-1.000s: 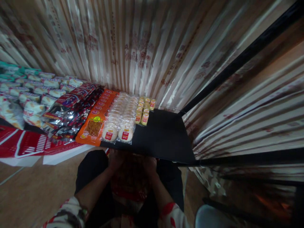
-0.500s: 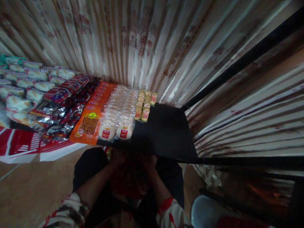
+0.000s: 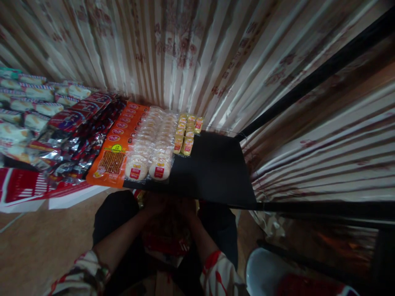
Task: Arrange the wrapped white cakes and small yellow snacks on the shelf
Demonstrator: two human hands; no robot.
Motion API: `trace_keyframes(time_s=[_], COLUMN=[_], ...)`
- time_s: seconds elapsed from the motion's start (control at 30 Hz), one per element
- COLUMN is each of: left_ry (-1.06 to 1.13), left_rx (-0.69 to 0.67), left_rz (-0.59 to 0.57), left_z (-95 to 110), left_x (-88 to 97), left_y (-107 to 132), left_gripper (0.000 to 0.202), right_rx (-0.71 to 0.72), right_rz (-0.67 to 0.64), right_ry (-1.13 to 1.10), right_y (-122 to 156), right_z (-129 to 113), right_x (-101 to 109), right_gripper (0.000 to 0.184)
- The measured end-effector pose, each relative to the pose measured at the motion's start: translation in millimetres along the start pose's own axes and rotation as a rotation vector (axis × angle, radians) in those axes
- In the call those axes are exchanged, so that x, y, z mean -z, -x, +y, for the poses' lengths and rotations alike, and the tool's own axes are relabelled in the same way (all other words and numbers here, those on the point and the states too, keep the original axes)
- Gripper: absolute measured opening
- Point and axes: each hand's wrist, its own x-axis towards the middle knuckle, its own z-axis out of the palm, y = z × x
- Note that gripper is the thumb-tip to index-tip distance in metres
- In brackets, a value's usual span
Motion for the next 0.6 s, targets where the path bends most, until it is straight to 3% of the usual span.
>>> trace_keyframes(time_s=[0.2,0.33,0.47,0.6], left_ry=[-0.097,-0.049,-0.033,-0.067], left_rx=[-0.145,-0.311,-0.286,-0.265], left_rz=[-0.02,-0.119,-0.164,-0.071], left_z=[15.4,19.5,22.2,27.0], left_x=[12.9,12.1,4.7,3.6], left_y=[22.5,39.4,56.5,68.7], left_gripper=[0.044,0.053,0.068,0.068], right_rx=[0.163,0.172,0.198,0.248], right_rz=[-0.036,0.061,0.13,0.213], right_ry=[-0.044,0.011,-0.029,-0.079], right_y=[35.1,62.3,71.0,70.9], right_z=[-8.7,-10.1,-13.3,-18.3], right_x=[-7.3,-23.5,-25.4,-16.3], right_gripper=[0.042,0.051,0.044,0.034])
